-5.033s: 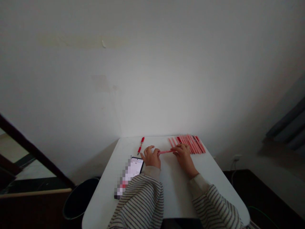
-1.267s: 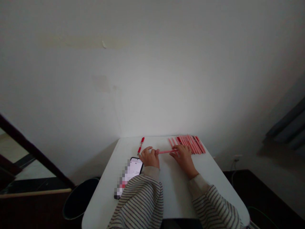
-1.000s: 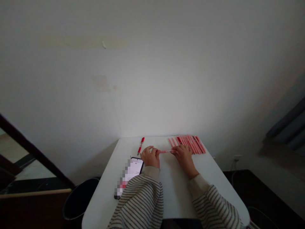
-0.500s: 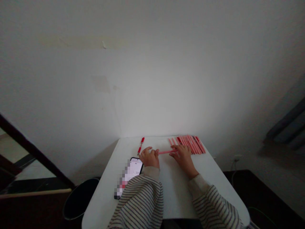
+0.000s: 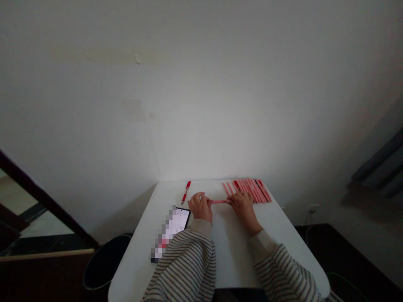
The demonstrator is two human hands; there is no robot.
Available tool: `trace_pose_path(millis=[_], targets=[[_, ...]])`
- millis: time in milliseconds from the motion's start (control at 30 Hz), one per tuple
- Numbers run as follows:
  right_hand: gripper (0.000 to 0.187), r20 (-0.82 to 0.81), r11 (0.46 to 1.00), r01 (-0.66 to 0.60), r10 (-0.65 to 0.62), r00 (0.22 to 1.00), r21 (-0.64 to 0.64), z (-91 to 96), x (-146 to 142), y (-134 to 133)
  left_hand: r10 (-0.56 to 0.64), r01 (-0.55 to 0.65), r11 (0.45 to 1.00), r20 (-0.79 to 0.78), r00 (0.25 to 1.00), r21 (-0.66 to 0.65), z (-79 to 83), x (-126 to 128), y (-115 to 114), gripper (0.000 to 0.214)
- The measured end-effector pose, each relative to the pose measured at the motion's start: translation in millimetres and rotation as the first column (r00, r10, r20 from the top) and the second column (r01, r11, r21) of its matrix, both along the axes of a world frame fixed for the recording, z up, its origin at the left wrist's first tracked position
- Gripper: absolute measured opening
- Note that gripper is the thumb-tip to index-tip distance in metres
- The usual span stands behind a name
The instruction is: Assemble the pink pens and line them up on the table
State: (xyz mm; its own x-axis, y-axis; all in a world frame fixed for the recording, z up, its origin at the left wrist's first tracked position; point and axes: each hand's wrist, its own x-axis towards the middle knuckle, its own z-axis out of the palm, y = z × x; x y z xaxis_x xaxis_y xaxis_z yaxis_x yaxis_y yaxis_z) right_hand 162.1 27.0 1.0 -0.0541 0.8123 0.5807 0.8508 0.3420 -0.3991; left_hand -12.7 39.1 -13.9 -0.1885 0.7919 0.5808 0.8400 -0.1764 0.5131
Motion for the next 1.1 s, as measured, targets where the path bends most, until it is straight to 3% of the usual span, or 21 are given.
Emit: trace_pose_path(millis=[367,600,733,900,1100], targets=[[0.030,0.004,1.000,-0.018,0.018,1.000,-0.004,-3.8,2,3,-0.053,0.053,0.999,-0.041,0.998,-0.011,-0.6,-5,0,0.005],[0.025,-0.048,1.000,0.007,-0.006,0.999,0.030,-2.6,1,3,0.028,-0.038,0.993,-0.095,0.995,-0.109,7.6,0,-6,0.013],[0.025,-0.053,0.999,0.013,-0.011,0.999,0.044,-2.6,2,3,0.002,-0.020,0.989,-0.127,0.992,-0.147,7.0,-3,-6,0.019],[0.025,-0.036,0.999,0.025,-0.024,0.999,0.032,-5.1,4,4,-0.053,0.050,0.998,-0.077,0.996,-0.037,7.8,-8,-5,0.019],[0.025,-0.021,0.999,0.035,-0.034,0.999,0.040,-7.0,5,5,-0.014,0.020,0.997,-0.073,0.997,0.077,13.0,-4,-10,0.012]])
